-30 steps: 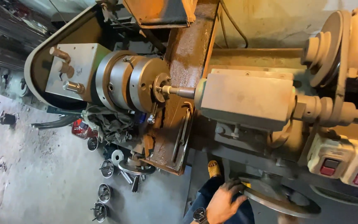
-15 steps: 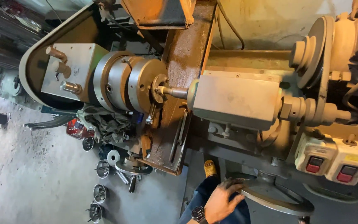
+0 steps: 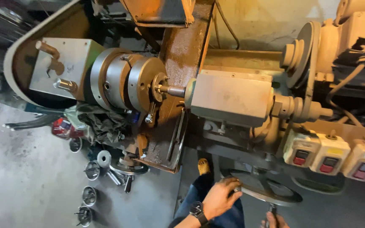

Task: The person assembles cylindrical metal parts and gears on a workbench, then moves to a lathe machine to secure the assembly in the chuck using a wrench.

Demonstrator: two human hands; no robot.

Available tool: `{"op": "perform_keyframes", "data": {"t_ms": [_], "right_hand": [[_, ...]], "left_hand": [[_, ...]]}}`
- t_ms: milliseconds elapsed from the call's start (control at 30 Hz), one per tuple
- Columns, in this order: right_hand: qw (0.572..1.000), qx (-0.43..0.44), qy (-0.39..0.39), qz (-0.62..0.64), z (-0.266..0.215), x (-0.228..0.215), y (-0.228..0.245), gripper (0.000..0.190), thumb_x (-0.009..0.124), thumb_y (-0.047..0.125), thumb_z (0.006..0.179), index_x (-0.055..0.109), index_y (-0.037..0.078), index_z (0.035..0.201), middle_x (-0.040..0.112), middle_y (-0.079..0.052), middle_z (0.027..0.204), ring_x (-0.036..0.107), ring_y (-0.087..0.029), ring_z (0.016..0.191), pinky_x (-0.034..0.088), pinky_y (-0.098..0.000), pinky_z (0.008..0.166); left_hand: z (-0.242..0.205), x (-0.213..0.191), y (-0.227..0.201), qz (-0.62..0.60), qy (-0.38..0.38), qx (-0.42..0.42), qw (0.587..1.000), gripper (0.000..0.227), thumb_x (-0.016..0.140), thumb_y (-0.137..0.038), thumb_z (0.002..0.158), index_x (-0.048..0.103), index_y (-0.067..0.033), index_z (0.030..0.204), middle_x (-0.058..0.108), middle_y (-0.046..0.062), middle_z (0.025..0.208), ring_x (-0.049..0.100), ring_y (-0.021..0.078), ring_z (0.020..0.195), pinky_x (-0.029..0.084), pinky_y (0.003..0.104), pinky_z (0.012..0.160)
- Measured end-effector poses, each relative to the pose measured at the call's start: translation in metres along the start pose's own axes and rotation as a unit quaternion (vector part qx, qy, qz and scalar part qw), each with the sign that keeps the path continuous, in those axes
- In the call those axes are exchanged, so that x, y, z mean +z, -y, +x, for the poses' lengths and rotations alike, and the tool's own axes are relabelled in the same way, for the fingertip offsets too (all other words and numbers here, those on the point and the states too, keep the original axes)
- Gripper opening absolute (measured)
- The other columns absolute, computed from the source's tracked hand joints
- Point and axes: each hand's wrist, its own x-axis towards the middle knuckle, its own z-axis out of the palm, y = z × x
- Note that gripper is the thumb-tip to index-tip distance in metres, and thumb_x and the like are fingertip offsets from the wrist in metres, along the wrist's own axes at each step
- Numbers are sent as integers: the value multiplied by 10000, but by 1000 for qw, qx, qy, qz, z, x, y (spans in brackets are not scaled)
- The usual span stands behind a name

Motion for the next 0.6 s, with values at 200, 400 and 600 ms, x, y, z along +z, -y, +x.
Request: {"op": "perform_keyframes", "data": {"t_ms": [200,400,600], "right_hand": [[924,-200,115,-303,-137,-91,201,433,741,382,857,768,75,1162,833,-73,931,808,-176,882,590,-312,811],[809,-507,289,-71,-329,48,466,191,752,37,840,740,25,1030,792,-87,1058,775,-208,948,605,-314,816],[665,-630,274,-294,-288,221,483,249,685,49,852,724,76,1096,695,-135,1139,662,-348,1073,563,-424,902]], "left_hand": [[-22,-114,-66,-2,-94,124,988,305,779,-70,892,696,-29,1183,739,152,1184,702,361,1101,570,436,952],[38,-348,-108,254,-388,204,862,201,600,3,1057,641,-10,1254,667,179,1285,659,389,1223,545,435,1068],[145,-462,-47,323,-298,48,897,444,683,-317,1004,634,46,1255,646,261,1283,615,480,1116,512,536,870]]}}
